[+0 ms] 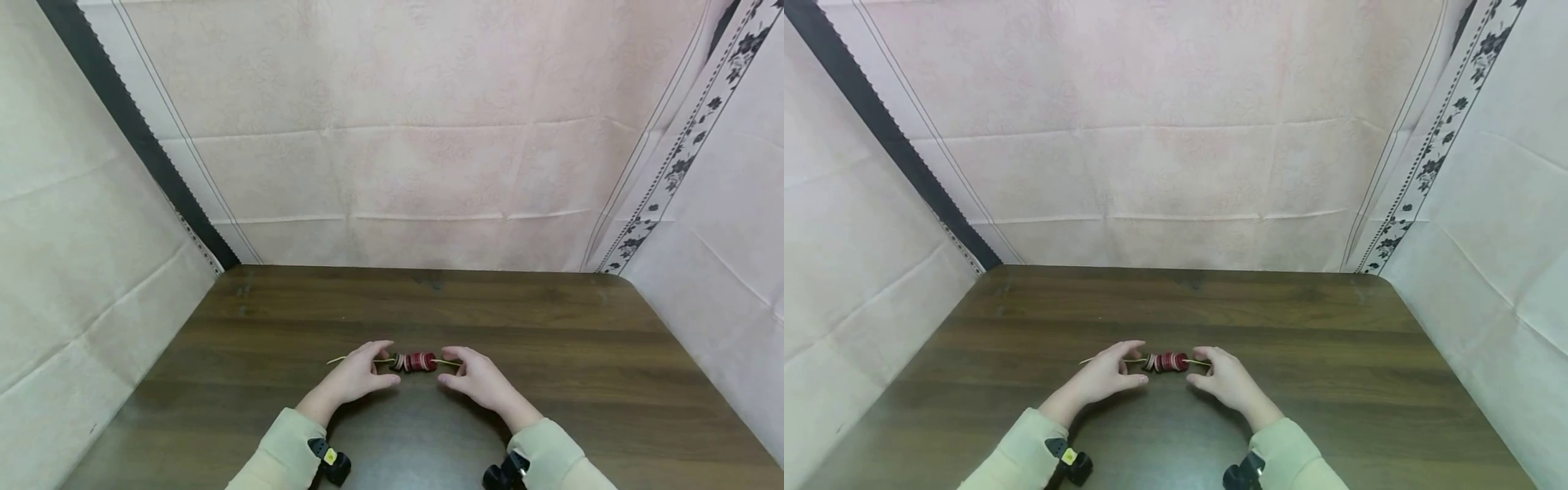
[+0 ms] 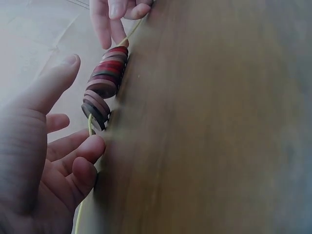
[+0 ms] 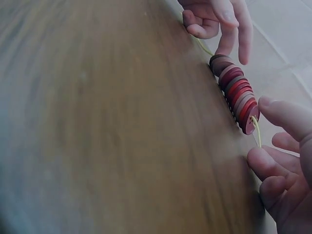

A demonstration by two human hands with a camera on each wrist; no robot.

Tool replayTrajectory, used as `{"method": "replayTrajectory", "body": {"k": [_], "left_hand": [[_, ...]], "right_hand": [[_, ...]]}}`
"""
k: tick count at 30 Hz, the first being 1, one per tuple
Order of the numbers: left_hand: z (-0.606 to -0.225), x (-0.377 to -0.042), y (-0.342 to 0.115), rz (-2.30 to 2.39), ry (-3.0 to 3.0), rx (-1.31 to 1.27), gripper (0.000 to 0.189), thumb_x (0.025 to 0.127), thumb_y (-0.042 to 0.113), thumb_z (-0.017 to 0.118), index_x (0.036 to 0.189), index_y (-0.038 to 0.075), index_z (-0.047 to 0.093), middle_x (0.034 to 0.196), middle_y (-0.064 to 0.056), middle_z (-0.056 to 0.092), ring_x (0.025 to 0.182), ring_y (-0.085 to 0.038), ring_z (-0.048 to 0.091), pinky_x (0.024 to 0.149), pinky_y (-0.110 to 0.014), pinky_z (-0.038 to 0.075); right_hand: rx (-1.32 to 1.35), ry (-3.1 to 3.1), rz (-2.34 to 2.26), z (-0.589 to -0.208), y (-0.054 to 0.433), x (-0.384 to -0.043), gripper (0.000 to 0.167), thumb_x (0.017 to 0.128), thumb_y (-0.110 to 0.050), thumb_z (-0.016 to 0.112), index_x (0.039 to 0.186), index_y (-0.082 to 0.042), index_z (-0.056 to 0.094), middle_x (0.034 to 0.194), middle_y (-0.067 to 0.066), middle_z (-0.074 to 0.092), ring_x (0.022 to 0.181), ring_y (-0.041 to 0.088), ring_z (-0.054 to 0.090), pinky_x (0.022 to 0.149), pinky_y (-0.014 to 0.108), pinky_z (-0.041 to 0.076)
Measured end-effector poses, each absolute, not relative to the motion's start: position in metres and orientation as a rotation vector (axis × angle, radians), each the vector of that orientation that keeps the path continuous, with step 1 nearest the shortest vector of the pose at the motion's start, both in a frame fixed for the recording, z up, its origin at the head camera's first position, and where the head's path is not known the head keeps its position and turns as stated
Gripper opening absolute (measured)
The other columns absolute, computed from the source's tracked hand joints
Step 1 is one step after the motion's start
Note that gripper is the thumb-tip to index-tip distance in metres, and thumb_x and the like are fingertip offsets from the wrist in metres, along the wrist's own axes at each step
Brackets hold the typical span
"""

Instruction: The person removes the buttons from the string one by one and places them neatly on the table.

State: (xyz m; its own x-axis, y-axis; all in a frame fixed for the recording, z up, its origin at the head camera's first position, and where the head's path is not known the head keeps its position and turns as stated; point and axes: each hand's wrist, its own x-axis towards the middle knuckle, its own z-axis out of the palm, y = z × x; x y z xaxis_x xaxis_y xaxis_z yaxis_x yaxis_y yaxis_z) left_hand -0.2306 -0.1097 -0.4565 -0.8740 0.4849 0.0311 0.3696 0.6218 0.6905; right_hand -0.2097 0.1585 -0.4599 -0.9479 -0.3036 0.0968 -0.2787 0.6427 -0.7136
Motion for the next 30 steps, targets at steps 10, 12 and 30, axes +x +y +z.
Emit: {"method": "replayTrajectory", "body": {"k": [10,12,30], "left_hand": [[-0.459,-0.234,-0.106,1.119,2.663,0.676,0.070,0.081,0.040,0.071,0.138,0.009,0.044,0.118,-0.007,0.057,0.079,-0.011,0.054,0.071,-0.033,0.046],[-0.459,-0.235,-0.106,1.129,2.659,0.682,0.070,0.081,0.039,0.072,0.137,0.008,0.044,0.118,-0.007,0.058,0.077,-0.011,0.053,0.069,-0.031,0.046],[-0.451,-0.238,-0.094,1.008,2.693,0.730,0.066,0.082,0.035,0.072,0.135,0.006,0.047,0.125,-0.010,0.055,0.114,-0.024,0.051,0.093,-0.044,0.041]], "right_hand": [[-0.502,2.817,-1.189,-0.459,0.154,-0.211,0.049,0.083,-0.025,0.072,0.125,-0.005,0.057,0.119,0.006,0.060,0.074,0.009,0.053,0.065,0.027,0.045],[-0.503,2.814,-1.188,-0.459,0.154,-0.211,0.048,0.083,-0.025,0.072,0.125,-0.006,0.057,0.120,0.006,0.060,0.075,0.009,0.053,0.066,0.028,0.045],[-0.579,2.813,-1.140,-0.460,0.146,-0.218,0.049,0.083,-0.025,0.071,0.125,-0.006,0.056,0.116,0.005,0.059,0.074,0.009,0.051,0.064,0.027,0.044]]}}
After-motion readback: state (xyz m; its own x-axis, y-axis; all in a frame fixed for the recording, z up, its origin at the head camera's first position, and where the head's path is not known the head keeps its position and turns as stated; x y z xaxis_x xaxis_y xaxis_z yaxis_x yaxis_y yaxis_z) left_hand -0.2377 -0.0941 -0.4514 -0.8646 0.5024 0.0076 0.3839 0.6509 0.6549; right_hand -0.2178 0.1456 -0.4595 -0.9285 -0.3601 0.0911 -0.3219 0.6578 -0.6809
